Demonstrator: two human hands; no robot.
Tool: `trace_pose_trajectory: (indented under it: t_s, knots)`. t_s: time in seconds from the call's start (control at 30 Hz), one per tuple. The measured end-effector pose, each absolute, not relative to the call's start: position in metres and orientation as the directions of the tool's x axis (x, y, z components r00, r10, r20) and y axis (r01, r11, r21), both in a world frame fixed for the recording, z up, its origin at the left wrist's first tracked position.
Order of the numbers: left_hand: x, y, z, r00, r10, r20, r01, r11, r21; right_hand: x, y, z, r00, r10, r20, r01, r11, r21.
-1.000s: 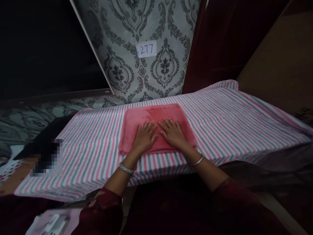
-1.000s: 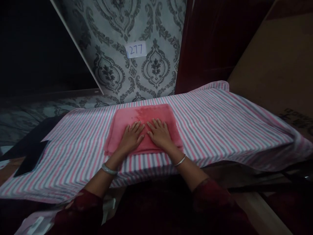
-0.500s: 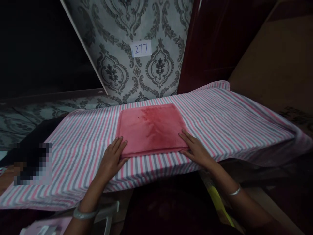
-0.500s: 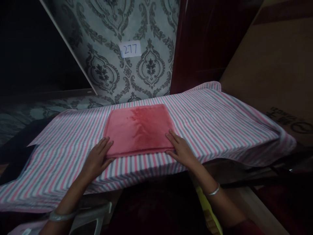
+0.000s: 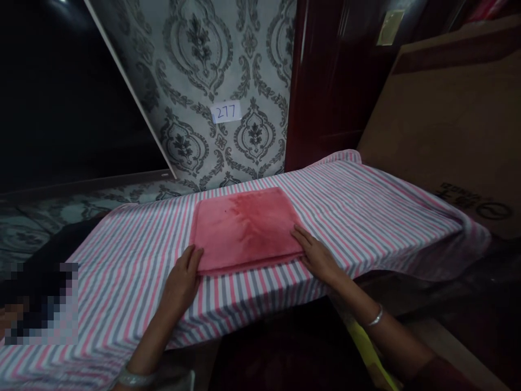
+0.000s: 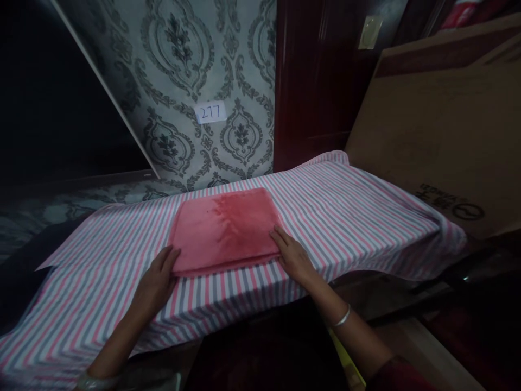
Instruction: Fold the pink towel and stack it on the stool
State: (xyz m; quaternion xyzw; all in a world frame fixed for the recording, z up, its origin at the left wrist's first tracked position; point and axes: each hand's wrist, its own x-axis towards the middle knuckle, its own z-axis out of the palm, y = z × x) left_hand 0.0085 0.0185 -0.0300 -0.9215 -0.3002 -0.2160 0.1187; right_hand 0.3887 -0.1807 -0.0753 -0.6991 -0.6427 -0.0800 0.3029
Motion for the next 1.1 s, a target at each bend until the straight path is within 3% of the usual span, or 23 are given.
trace_pose_trajectory:
  t_s: [0.37, 0.6, 0.77, 0.93, 1.1]
  knots:
    - [0.013, 0.012, -0.026, 0.673, 0.561, 0.482, 0.592, -0.799, 0.105, 0.392, -0.182, -0.071, 0.135, 0.799, 0.586, 0.960, 0.041, -0.277]
    - [0.010, 0.009, -0.026, 0.665, 0.585, 0.464, 0.612, -0.783, 0.109, 0.391, -0.180, -0.072, 0.141, 0.781, 0.608, 0.963, 0.034, -0.267]
    - [0.009, 0.015, -0.022, 0.671, 0.532, 0.517, 0.577, -0.812, 0.087, 0.392, -0.175, -0.061, 0.117, 0.756, 0.644, 0.966, 0.063, -0.249]
    - [0.016, 0.034, 0.032, 0.650, 0.514, 0.559, 0.538, -0.831, 0.139, 0.409, -0.159, -0.017, 0.174, 0.665, 0.727, 0.951, 0.079, -0.300]
    - [0.028, 0.046, 0.127, 0.483, 0.514, 0.709, 0.548, -0.809, 0.213, 0.424, -0.145, 0.066, 0.315, 0.531, 0.786, 0.885, 0.135, -0.446]
